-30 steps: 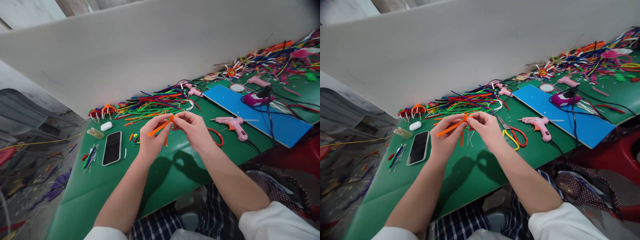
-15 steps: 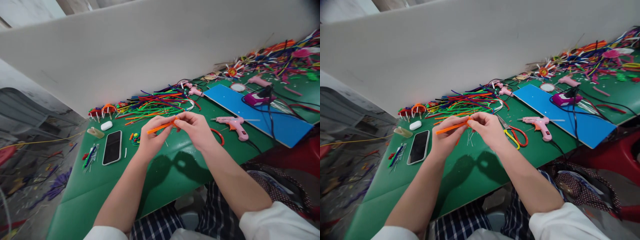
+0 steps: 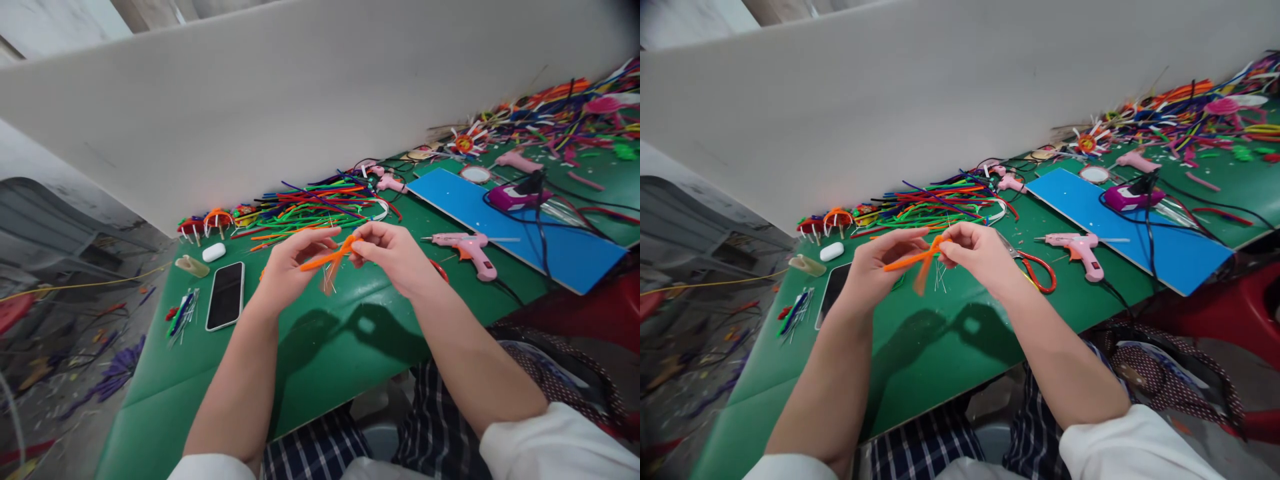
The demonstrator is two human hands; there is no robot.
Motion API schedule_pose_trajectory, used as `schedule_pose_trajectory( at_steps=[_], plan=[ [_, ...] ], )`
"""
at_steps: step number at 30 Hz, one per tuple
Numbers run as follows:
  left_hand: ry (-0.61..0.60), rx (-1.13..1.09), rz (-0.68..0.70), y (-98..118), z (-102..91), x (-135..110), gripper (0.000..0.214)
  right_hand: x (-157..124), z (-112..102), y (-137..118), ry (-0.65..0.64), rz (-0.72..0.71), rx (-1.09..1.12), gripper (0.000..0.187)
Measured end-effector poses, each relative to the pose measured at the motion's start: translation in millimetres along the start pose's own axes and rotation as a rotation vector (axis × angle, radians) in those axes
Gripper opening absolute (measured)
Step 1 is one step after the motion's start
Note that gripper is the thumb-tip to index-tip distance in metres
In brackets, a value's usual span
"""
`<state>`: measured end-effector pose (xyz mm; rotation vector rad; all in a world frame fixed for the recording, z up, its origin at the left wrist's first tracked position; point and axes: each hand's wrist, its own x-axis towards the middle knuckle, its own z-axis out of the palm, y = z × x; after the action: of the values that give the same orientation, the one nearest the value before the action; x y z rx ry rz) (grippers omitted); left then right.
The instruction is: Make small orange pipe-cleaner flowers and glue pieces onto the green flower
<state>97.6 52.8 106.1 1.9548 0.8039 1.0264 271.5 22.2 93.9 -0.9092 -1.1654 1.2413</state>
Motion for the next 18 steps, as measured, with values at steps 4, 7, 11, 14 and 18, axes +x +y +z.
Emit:
schedule_pose_trajectory(
  at_steps=[4, 7, 11, 14, 18],
  plan=[
    [0.012, -0.062, -0.072, 0.9, 0.3, 0.9, 0.022, -1.3, 1.8, 1.5, -0.012, -0.016, -0.019, 0.013],
    [0.072, 0.003, -0.040, 1.1, 5.0, 1.1, 0.015, -1.6, 3.9, 2.4, -0.025, -0.014, -0.052, 0.013],
    [0.133, 0.149, -0.006, 1.9, 8.6, 0.3, 0.012, -0.9, 5.9, 2.9, 0.008, -0.015, -0.104, 0.014],
    [0.161, 0.273, 0.020, 6.0, 9.9, -0.9, 0.010, -0.7, 7.1, 3.1, 0.028, -0.014, -0.136, 0.016],
    [0.178, 0.357, 0.035, 11.4, 12.6, -2.0, 0.011, -1.4, 10.0, 3.9, 0.075, -0.040, -0.149, 0.016]
  ],
)
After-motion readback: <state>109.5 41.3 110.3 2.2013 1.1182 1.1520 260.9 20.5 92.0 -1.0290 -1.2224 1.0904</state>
